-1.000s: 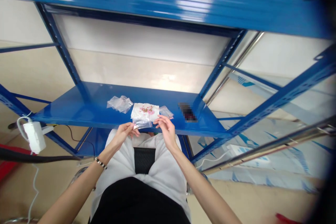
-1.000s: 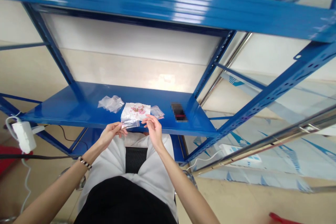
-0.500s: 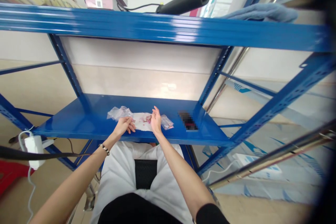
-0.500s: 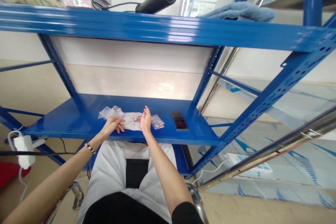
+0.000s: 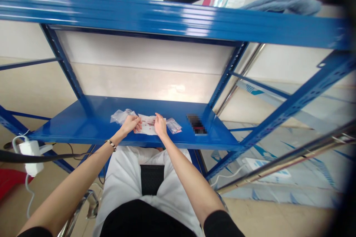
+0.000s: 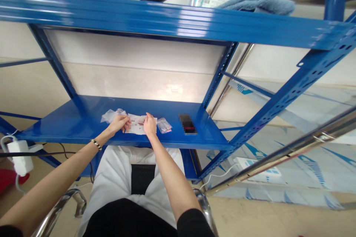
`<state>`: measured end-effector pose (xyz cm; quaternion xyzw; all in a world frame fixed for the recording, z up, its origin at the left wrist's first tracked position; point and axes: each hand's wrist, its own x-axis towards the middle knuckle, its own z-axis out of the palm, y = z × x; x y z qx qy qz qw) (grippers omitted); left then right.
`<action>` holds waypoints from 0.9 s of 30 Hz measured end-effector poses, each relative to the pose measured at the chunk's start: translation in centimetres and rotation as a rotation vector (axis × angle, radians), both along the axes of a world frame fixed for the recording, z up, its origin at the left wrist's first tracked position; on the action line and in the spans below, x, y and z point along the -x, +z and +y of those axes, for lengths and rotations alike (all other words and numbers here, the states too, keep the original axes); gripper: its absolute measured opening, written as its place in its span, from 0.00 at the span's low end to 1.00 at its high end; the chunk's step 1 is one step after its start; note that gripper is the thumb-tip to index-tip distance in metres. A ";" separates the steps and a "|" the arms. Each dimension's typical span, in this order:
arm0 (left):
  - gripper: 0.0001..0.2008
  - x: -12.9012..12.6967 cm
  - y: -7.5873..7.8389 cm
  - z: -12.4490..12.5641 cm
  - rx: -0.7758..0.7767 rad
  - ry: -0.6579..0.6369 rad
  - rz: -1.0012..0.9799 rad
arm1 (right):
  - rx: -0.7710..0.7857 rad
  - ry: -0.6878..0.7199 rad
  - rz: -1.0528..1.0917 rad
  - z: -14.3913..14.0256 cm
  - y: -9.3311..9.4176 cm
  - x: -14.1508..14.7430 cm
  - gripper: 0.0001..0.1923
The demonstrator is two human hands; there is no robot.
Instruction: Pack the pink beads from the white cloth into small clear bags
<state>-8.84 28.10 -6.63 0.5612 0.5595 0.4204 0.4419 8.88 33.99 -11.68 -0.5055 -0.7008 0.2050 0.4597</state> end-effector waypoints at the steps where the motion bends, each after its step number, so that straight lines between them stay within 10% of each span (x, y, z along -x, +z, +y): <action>1: 0.12 0.0 0.3 0.3 -0.009 0.000 0.026 | 0.000 0.000 -0.007 0.1 0.0 0.0 0.21; 19: 0.12 0.1 6.1 3.0 -0.139 -0.045 0.157 | 0.001 -0.024 0.011 0.0 -0.5 0.1 0.21; 27: 0.17 5.7 3.3 0.9 -0.181 0.189 0.143 | -0.202 -0.027 -0.057 5.1 2.2 -1.7 0.20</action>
